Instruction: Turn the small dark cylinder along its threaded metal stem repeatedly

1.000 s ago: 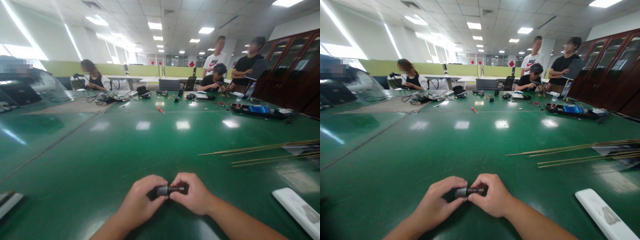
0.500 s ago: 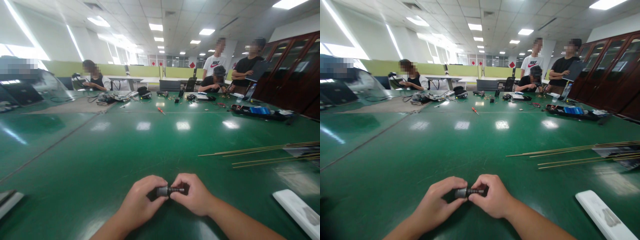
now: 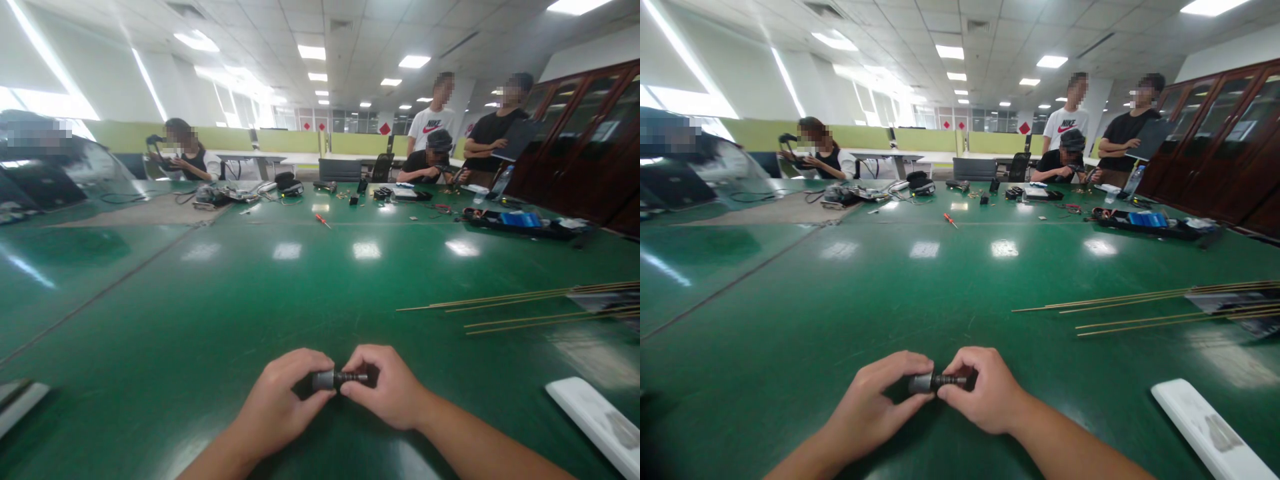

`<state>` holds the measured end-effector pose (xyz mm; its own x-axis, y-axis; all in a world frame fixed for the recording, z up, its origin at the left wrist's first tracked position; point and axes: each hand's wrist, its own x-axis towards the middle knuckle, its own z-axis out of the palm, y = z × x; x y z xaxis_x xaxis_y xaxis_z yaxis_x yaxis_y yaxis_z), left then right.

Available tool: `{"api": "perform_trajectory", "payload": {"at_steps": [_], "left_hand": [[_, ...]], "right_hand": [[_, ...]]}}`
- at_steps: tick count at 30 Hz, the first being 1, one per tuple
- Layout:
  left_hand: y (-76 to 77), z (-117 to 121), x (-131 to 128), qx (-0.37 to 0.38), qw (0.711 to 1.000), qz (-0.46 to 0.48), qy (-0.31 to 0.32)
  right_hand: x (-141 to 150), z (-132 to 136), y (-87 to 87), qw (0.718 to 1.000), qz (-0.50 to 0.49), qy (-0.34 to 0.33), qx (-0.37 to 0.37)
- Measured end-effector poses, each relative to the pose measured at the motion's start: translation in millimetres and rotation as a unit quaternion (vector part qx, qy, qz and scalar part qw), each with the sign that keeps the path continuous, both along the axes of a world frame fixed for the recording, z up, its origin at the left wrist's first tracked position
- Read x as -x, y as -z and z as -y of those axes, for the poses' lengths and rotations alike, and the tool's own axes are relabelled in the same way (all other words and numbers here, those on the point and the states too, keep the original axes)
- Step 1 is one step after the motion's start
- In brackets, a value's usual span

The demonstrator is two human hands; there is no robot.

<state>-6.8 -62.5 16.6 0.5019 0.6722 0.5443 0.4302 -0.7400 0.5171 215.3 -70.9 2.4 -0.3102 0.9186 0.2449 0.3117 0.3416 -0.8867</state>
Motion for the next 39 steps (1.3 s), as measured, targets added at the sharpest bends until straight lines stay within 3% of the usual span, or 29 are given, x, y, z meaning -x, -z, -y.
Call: {"api": "perform_trajectory", "payload": {"at_steps": [39], "left_hand": [[-1.5, -0.4, 2.8, 0.002, 1.000, -0.006, -0.007]], "right_hand": [[0.1, 0.7, -2.6, 1.000, 0.015, 0.009, 0.007]]}}
